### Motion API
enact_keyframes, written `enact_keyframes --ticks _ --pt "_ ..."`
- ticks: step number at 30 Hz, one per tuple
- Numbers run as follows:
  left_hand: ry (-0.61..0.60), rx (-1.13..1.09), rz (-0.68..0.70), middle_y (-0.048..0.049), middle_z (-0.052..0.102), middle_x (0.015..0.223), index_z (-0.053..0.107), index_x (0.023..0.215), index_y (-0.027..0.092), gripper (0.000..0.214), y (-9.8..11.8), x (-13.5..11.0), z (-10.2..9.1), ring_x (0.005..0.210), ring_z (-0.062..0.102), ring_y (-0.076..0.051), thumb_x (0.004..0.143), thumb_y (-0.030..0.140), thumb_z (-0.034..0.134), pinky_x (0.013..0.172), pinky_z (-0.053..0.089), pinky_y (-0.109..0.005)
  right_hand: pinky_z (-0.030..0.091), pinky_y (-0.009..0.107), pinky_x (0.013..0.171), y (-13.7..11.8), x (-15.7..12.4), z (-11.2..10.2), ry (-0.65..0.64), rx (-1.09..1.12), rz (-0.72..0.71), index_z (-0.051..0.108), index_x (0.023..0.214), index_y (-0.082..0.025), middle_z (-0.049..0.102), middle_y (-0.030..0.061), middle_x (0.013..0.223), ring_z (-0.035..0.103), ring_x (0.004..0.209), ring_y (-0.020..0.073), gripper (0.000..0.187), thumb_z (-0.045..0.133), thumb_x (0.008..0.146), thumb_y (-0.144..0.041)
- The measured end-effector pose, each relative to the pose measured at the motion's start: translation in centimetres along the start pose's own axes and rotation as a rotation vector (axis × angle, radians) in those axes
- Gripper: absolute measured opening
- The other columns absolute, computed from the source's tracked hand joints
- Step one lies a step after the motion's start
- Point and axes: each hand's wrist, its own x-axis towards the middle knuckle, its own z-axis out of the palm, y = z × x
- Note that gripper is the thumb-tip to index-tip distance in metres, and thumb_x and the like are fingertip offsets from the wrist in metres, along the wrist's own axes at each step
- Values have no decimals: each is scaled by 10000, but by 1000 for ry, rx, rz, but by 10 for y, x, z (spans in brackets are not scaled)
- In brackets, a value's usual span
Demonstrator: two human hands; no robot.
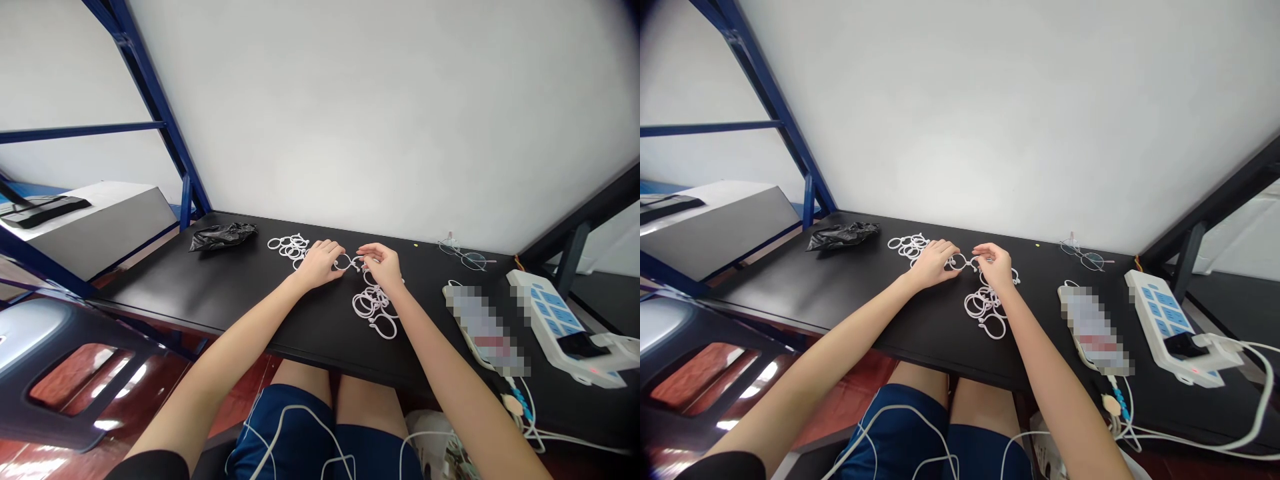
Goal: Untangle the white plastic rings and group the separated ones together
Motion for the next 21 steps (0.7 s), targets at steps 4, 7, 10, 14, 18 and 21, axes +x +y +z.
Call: enact_keyframes --ticks 4,7,10,14,18,21 --pt "-25 -8 -7 -78 639 1052 563 1072 180 291 -1 1 1 987 553 -238 841 345 626 882 384 -365 540 307 582 2 0 1 -26 -47 -22 655 818 -166 720 81 845 683 712 199 240 507 630 -168" --pt "-51 -17 -21 -77 646 1068 570 1083 192 287 -2 1 2 996 566 -238 843 339 626 903 379 -376 533 313 601 2 -1 1 -39 -124 -63 664 803 -172 722 69 820 679 698 196 226 500 648 -158" --pt "-51 -18 -34 -79 649 1066 580 1081 195 286 -3 1 2 998 575 -242 840 342 629 903 380 -381 521 316 626 -1 -4 0 -49 -284 -161 681 800 -184 717 54 793 660 688 187 237 481 681 -140" --pt "-16 -19 -36 -71 657 1039 586 1072 189 293 -4 1 2 983 583 -234 828 340 644 899 383 -384 512 292 630 -6 -7 0 -131 -410 -290 684 819 -196 704 40 821 643 705 173 269 467 689 -104" --pt "23 -20 -22 -64 670 1006 591 1033 180 272 -5 1 2 948 595 -229 821 339 651 875 390 -379 516 278 617 -5 -6 -1 -190 -403 -314 673 816 -196 681 34 816 633 704 166 172 551 710 -137" --pt "48 -19 -1 -63 673 994 590 1022 173 266 -5 1 3 929 600 -227 813 324 657 861 392 -372 511 278 609 -3 -5 -2 -203 -412 -331 664 788 -197 661 31 779 622 693 165 79 604 739 -182"
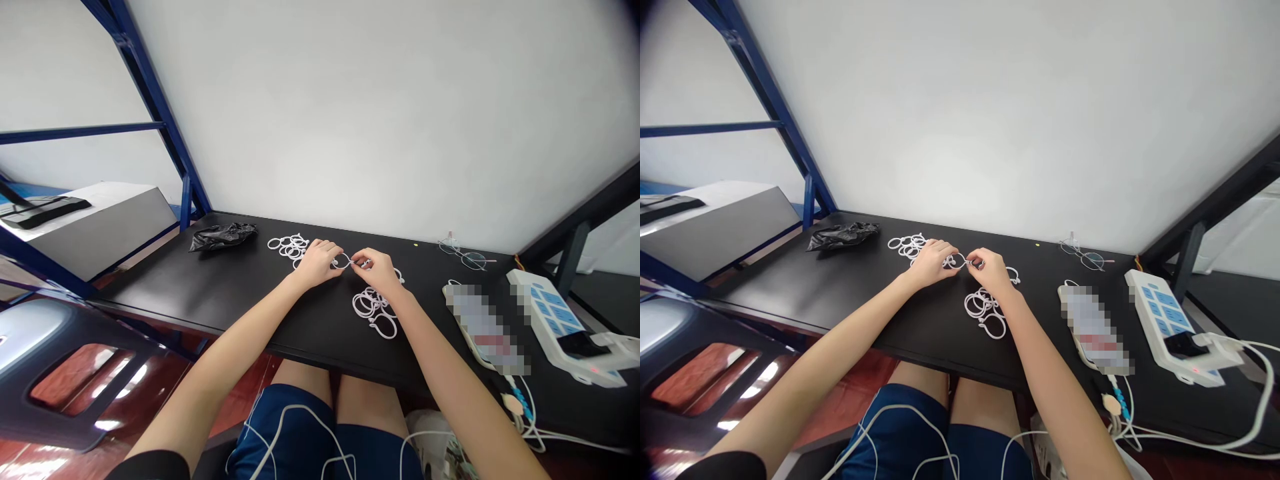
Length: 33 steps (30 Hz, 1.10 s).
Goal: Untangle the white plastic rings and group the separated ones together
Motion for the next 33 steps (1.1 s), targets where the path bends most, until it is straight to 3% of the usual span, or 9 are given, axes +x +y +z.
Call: enact_keyframes --ticks 33 --pt "4 13 33 -71 675 1039 598 1048 167 288 -1 -1 1 942 601 -225 806 310 660 865 397 -365 512 299 625 5 -2 3 31 -34 0 691 684 -192 694 35 714 628 620 170 68 678 744 -164"
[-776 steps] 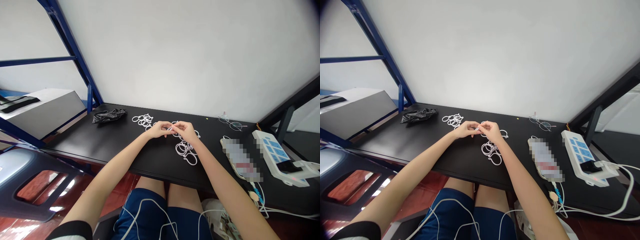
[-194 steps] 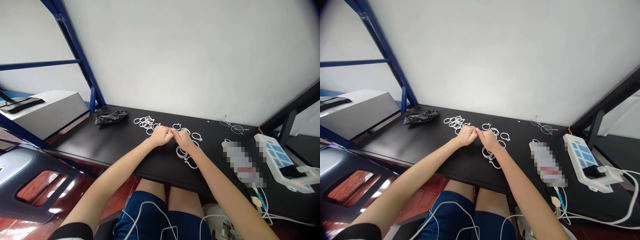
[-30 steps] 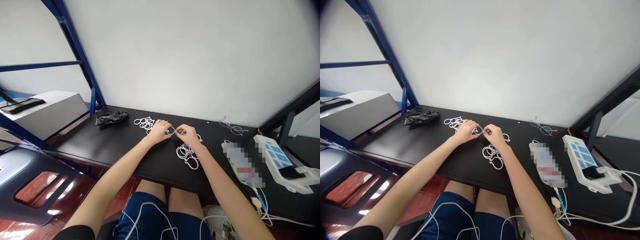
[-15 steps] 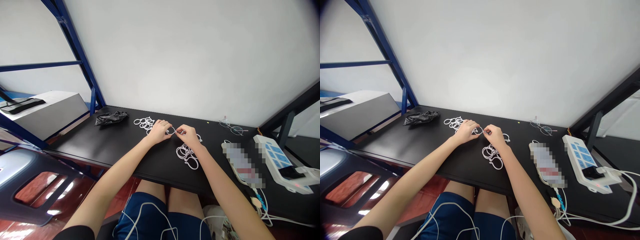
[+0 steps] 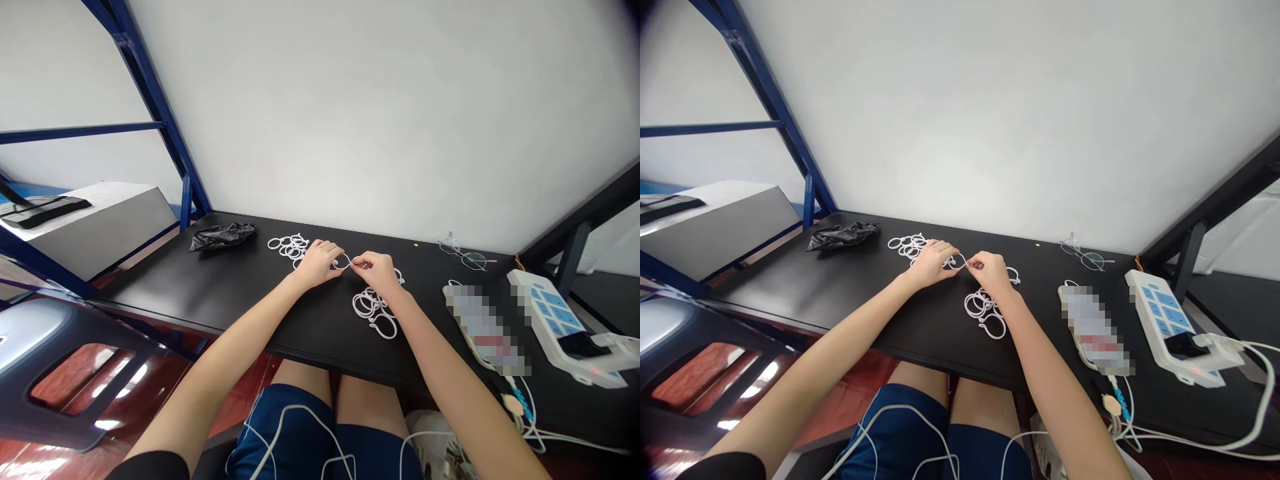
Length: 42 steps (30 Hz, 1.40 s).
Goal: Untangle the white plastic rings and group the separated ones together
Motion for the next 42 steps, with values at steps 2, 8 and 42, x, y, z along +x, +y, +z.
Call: enact_keyframes --ticks 2,8,42 --pt "-5 1 1 -73 674 1046 598 1050 163 290 0 0 -1 941 605 -222 804 303 661 869 396 -366 514 298 624 0 0 0 -2 1 2 692 681 -191 691 34 707 627 616 170 68 681 743 -166" --pt "-18 0 -9 -77 669 1064 598 1057 174 279 1 0 -1 951 607 -224 816 306 645 877 396 -370 515 295 624 1 0 -1 -12 13 -15 690 687 -188 683 36 711 626 622 168 71 671 754 -181" --pt "-6 -21 -7 -61 683 1042 598 1030 187 259 -2 -1 2 950 627 -209 802 303 642 953 383 -382 442 285 569 2 0 -1 -29 -41 -23 692 675 -196 643 24 645 556 563 149 140 659 787 -272"
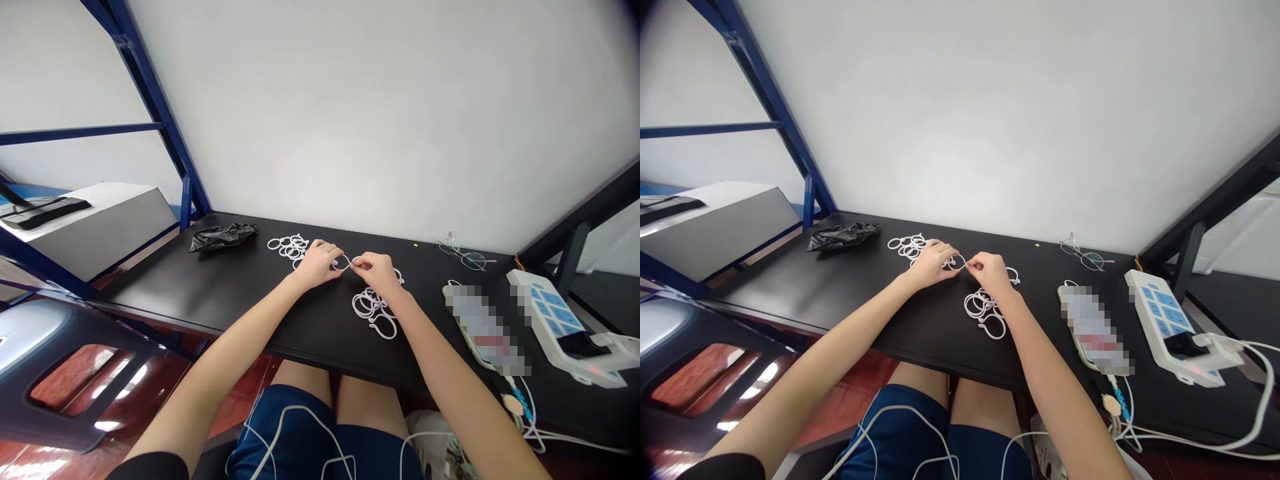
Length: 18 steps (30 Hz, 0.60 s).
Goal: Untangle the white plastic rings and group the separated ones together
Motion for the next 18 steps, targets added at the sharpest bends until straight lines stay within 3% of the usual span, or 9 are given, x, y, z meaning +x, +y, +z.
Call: enact_keyframes --ticks 18 --pt "-12 -59 1 -59 691 1012 606 1028 193 256 -1 0 -1 935 635 -215 794 290 642 983 368 -417 401 283 548 -2 1 -1 3 -42 -19 698 657 -203 635 15 619 501 510 131 198 647 804 -326"
